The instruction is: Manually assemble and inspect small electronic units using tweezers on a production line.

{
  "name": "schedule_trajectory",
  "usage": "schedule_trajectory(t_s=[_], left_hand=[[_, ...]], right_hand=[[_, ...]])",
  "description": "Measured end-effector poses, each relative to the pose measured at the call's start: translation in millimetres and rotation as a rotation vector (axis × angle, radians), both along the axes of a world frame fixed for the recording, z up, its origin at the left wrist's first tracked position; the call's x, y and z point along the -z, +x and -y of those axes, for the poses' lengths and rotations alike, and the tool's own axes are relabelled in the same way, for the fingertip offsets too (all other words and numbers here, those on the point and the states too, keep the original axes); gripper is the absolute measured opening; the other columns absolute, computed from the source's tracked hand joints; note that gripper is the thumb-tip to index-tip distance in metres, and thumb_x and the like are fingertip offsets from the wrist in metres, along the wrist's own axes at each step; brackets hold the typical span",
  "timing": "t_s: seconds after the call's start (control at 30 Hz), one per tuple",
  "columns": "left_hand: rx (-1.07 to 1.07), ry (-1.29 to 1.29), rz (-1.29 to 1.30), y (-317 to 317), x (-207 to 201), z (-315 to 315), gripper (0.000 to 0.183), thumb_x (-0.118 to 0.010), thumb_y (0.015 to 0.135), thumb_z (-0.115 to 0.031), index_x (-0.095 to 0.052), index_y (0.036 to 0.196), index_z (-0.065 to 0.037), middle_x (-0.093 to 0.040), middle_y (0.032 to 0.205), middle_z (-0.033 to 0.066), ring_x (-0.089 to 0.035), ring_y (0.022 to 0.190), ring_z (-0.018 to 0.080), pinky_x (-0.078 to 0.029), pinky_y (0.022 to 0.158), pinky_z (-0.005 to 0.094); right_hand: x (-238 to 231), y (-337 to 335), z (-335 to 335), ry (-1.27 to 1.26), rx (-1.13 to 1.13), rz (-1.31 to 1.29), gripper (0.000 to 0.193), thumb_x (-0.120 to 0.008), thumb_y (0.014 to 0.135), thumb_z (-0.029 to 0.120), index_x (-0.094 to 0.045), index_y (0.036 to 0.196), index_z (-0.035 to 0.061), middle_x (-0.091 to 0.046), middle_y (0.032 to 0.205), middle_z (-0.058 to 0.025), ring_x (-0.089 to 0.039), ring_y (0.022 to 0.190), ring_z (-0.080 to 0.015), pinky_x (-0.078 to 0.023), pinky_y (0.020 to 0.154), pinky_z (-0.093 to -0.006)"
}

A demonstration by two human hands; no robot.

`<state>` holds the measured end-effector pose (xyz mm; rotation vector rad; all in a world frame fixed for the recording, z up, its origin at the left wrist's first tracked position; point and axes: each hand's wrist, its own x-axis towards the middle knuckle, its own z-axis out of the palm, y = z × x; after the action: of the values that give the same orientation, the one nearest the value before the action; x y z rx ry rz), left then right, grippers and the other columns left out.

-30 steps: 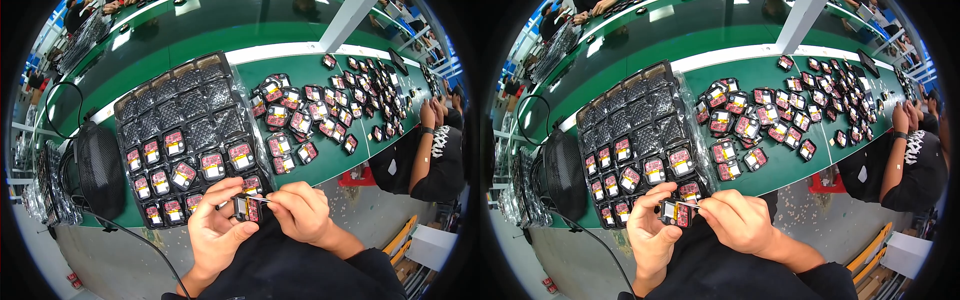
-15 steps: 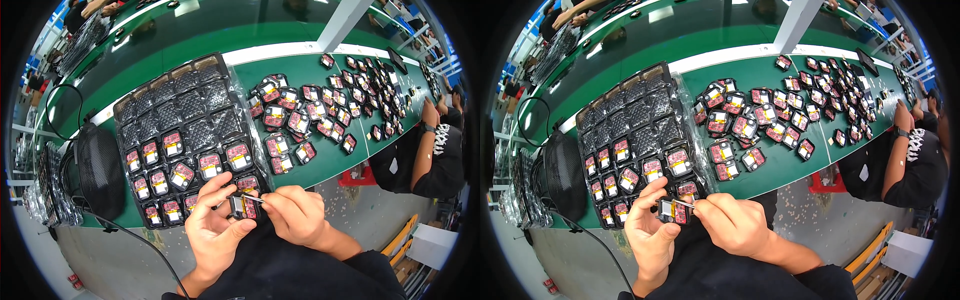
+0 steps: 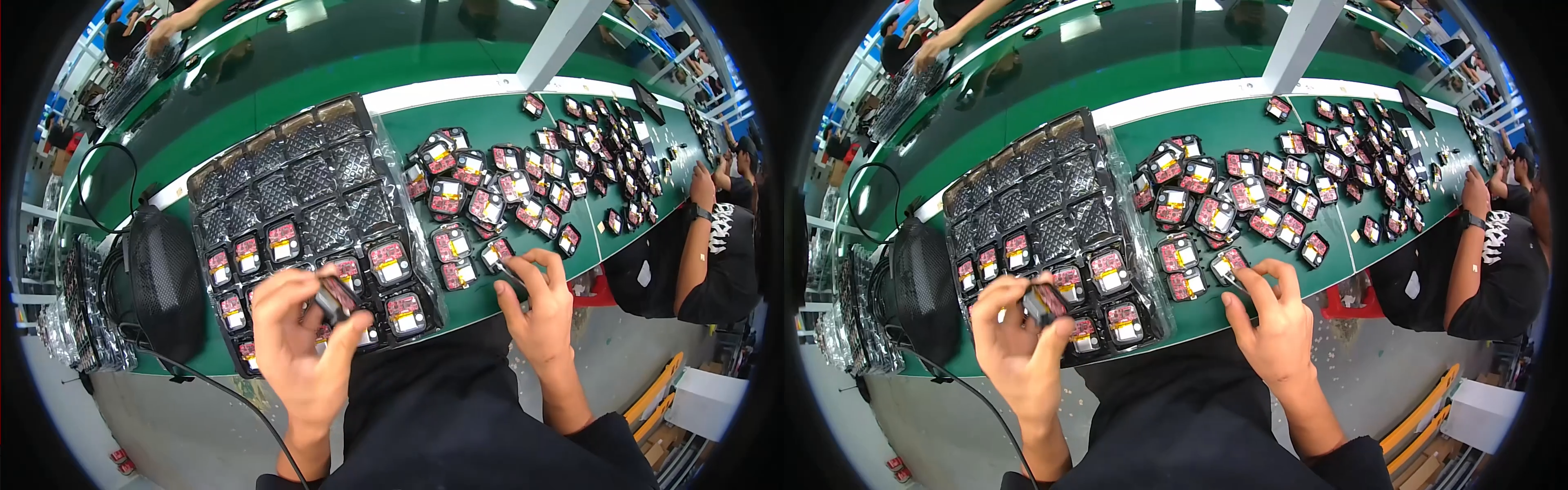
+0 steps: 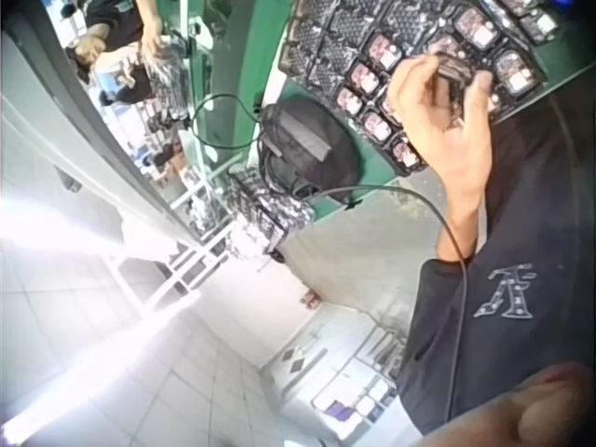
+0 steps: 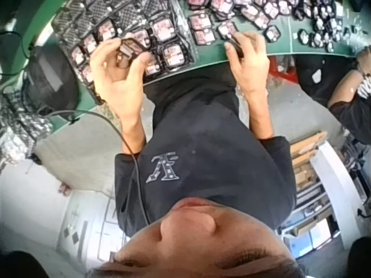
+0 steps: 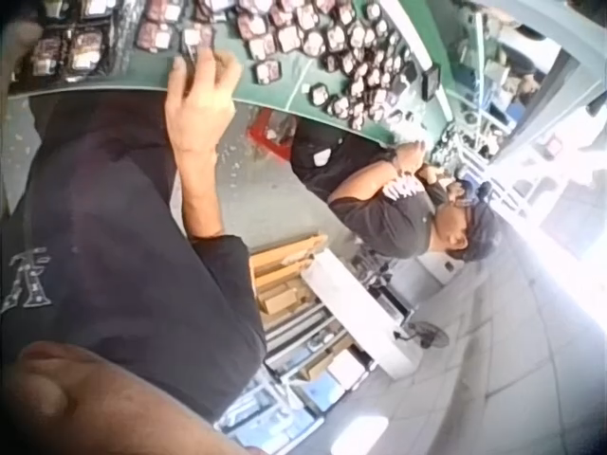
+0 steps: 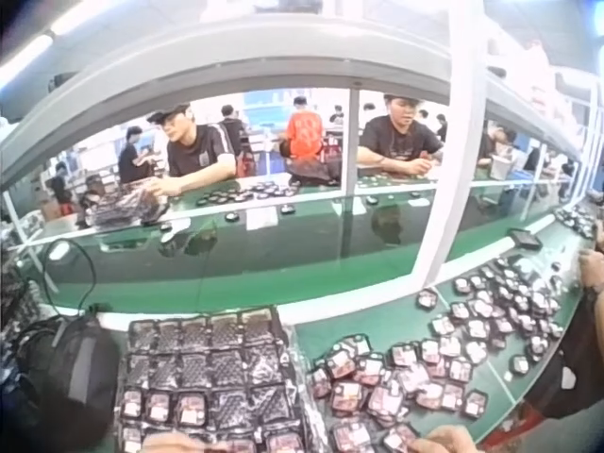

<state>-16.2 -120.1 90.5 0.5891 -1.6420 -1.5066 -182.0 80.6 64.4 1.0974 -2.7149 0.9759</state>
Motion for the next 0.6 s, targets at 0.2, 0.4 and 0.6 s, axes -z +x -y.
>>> schedule_trajectory(t_s=[0.2, 0.4, 0.6], left_hand=[[-0.197, -0.759, 0.525, -29.9, -12.5, 33.2, 0.023, -0.084, 0.077, 0.002, -0.066, 0.091, 0.0, -0.064, 0.101, 0.0123, -0.07, 0.092, 0.0281, -0.056, 0.077, 0.0371], [-0.163, -0.767, 0.644, -35.2, -7.4, 32.5, 0.02, -0.081, 0.083, -0.006, -0.073, 0.101, -0.001, -0.067, 0.103, 0.0111, -0.066, 0.085, 0.0282, -0.054, 0.074, 0.0389], [0.042, -0.767, 0.681, -30.8, -22.8, 30.8, 0.03, -0.072, 0.087, 0.001, -0.069, 0.117, 0.001, -0.066, 0.106, 0.0156, -0.061, 0.099, 0.0352, -0.05, 0.088, 0.0432]], right_hand=[[10.0, 3.7, -3.2, 0.069, -0.015, -0.076, 0.03, -0.084, 0.082, 0.017, -0.07, 0.105, 0.0046, -0.065, 0.122, -0.0103, -0.069, 0.067, -0.0262, -0.055, 0.057, -0.0371], [10.7, 2.7, -1.3, 0.056, 0.005, -0.045, 0.03, -0.086, 0.08, 0.018, -0.07, 0.101, 0.0055, -0.068, 0.129, -0.0115, -0.074, 0.073, -0.0289, -0.058, 0.061, -0.037], [9.7, -0.4, -2.7, 0.048, 0.014, -0.02, 0.027, -0.086, 0.08, 0.017, -0.07, 0.099, 0.006, -0.07, 0.127, -0.0108, -0.074, 0.073, -0.0293, -0.059, 0.062, -0.0369]])
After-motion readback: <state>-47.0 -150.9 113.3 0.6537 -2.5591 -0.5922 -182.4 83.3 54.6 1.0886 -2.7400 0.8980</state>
